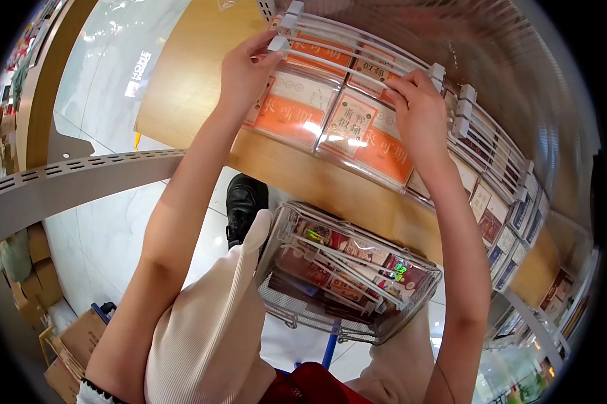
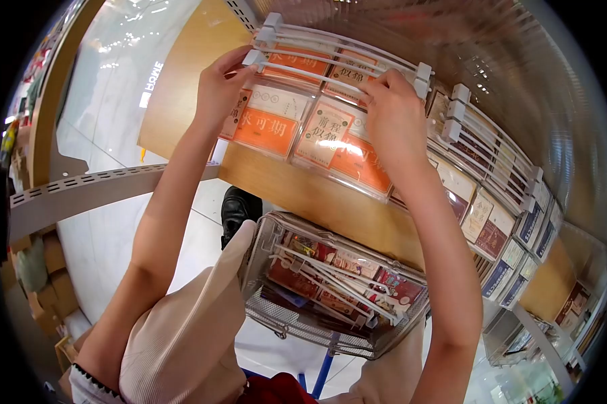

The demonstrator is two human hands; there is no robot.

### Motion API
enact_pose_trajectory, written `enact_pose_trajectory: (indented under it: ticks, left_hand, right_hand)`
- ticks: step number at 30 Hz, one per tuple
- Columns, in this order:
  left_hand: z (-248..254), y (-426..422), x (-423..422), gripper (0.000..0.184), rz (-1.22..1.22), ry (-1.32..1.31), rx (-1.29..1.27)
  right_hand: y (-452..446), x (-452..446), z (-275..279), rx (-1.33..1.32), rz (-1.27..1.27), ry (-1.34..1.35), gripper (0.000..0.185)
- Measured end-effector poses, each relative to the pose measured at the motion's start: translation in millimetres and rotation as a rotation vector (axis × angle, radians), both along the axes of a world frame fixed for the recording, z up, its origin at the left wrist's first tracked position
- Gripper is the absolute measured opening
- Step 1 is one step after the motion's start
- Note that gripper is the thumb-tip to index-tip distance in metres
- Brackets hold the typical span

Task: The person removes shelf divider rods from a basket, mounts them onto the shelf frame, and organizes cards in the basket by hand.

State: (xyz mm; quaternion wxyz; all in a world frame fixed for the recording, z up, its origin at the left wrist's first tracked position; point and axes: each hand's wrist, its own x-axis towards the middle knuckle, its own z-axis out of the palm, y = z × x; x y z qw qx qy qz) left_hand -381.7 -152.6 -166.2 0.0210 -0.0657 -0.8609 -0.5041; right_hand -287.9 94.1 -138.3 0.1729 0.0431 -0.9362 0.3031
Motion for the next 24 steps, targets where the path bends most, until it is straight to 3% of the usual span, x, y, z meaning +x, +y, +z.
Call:
enact_pose_trajectory:
  ticks: [5,8,14,24]
  left_hand:
    - [5,7,-5,0.038,0.031,-0.042,-0.036]
    - [5,12,-6,0.037,0.041,-0.025,-0.046]
    - [4,16,-1,0.034,0.086,0.063,0.000]
    - [5,19,2,0.029,0.152,0.083,-0.059]
  right_hand:
    - [5,-7,-13,0.015,-0.001,0.059,0.010]
    - [9,-3,-19,0.181,0.006,0.156,0.008]
    - [28,29,-14,0.445,-0.118,0.168,0.006]
    - [51,38,-11,0.547,-0.328,0.059,0.011]
